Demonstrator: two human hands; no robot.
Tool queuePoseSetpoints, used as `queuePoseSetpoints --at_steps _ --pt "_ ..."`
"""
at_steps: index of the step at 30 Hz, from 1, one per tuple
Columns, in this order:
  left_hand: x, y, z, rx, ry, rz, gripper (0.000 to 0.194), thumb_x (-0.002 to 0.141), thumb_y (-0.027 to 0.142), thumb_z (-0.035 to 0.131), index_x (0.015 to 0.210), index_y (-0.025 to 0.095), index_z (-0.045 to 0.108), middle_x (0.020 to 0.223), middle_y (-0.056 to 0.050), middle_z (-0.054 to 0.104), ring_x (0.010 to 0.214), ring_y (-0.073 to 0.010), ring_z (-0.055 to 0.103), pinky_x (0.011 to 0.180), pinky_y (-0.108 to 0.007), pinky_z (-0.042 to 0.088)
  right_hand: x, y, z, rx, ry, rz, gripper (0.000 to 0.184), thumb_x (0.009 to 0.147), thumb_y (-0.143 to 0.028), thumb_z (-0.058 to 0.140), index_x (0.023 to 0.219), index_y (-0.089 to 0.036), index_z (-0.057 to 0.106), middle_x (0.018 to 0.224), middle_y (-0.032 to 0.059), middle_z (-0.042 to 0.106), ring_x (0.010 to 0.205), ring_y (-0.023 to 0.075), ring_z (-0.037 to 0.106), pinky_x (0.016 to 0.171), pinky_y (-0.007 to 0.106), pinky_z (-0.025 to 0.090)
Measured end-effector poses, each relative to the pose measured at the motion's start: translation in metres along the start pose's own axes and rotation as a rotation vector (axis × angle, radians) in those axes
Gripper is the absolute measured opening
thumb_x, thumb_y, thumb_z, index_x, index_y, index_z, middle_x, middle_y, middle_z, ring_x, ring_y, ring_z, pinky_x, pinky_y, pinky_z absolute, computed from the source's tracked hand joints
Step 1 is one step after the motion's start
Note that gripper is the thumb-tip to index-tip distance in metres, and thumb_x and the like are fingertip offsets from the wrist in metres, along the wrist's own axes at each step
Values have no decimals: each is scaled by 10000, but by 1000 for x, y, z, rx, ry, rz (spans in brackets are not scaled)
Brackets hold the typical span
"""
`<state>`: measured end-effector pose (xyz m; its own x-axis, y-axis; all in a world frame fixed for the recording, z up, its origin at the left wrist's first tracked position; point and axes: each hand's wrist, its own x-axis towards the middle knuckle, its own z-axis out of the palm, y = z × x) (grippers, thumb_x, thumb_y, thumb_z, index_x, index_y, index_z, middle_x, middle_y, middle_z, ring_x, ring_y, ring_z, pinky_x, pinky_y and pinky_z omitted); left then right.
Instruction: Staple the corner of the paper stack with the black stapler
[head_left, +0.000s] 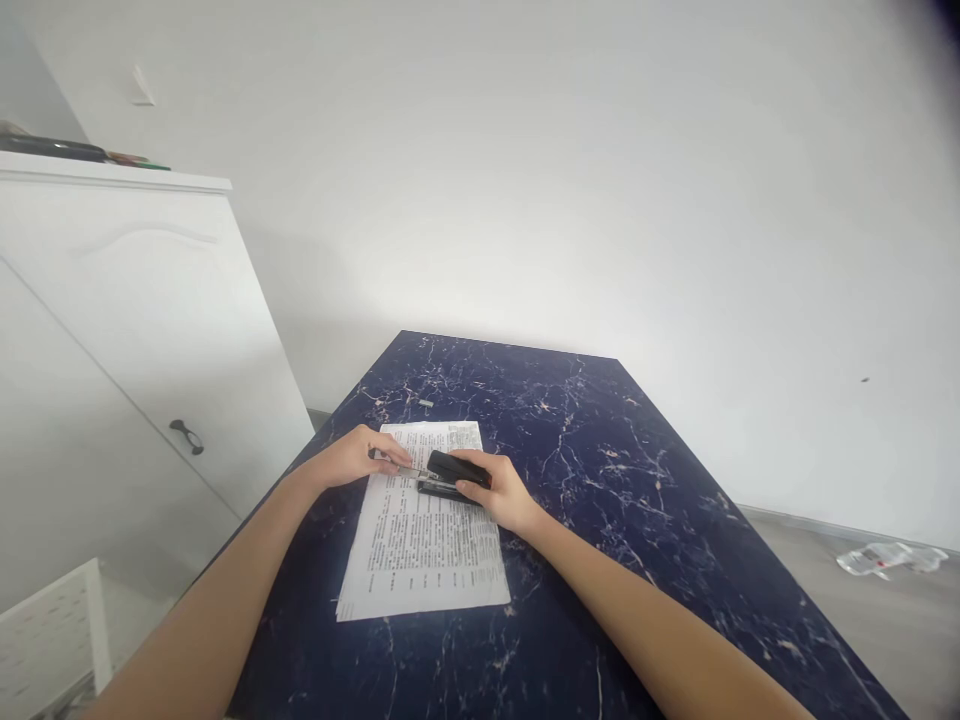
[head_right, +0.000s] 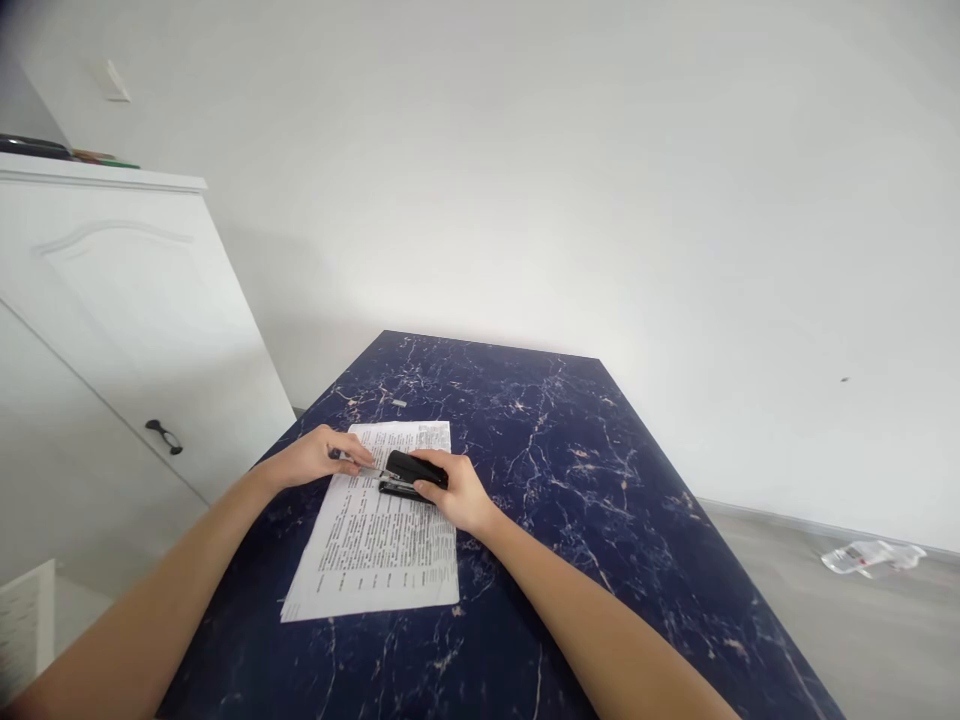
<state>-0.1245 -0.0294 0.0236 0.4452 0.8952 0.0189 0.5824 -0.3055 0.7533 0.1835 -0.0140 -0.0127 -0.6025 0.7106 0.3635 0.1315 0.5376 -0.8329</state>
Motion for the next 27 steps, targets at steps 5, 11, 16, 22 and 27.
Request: queuePoseSetpoints --at_steps 5,11,16,22,27 --pt "6 15 16 -97 66 27 279 772 353 788 1025 236 765 999 -57 782 951 -235 724 888 -356 550 -5 -1 -2 155 35 -42 390 889 -385 696 1241 -219 687 1142 76 740 1014 256 704 901 402 559" --pt "15 32 42 -145 115 92 313 735 275 794 1037 230 724 990 -48 756 942 -228 703 889 -348 535 -6 -8 -2 50 9 -71 397 916 -446 673 1238 -215 697 1007 71 737 847 218 690 784 363 560" --pt "19 39 55 -116 101 135 186 812 241 692 989 224 747 990 -47 756 953 -228 684 889 -344 516 -7 -10 -3 31 11 -90 363 913 -420 680 1215 -218 690 1046 72 729 894 221 694 820 365 556" --pt "14 15 22 -12 212 115 259 743 362 789 949 210 752 988 -58 764 905 -222 673 859 -343 501 -5 -19 18 -65 18 -69 334 895 -354 713 1212 -255 670 1076 66 703 955 223 669 861 384 547" --pt "10 -34 -5 -128 857 -79 324 900 470 593 932 167 704 808 -62 724 790 -196 655 794 -311 491 0 -26 43 -196 31 -1 327 905 -260 664 1227 -241 612 1092 85 662 1002 237 630 877 411 534"
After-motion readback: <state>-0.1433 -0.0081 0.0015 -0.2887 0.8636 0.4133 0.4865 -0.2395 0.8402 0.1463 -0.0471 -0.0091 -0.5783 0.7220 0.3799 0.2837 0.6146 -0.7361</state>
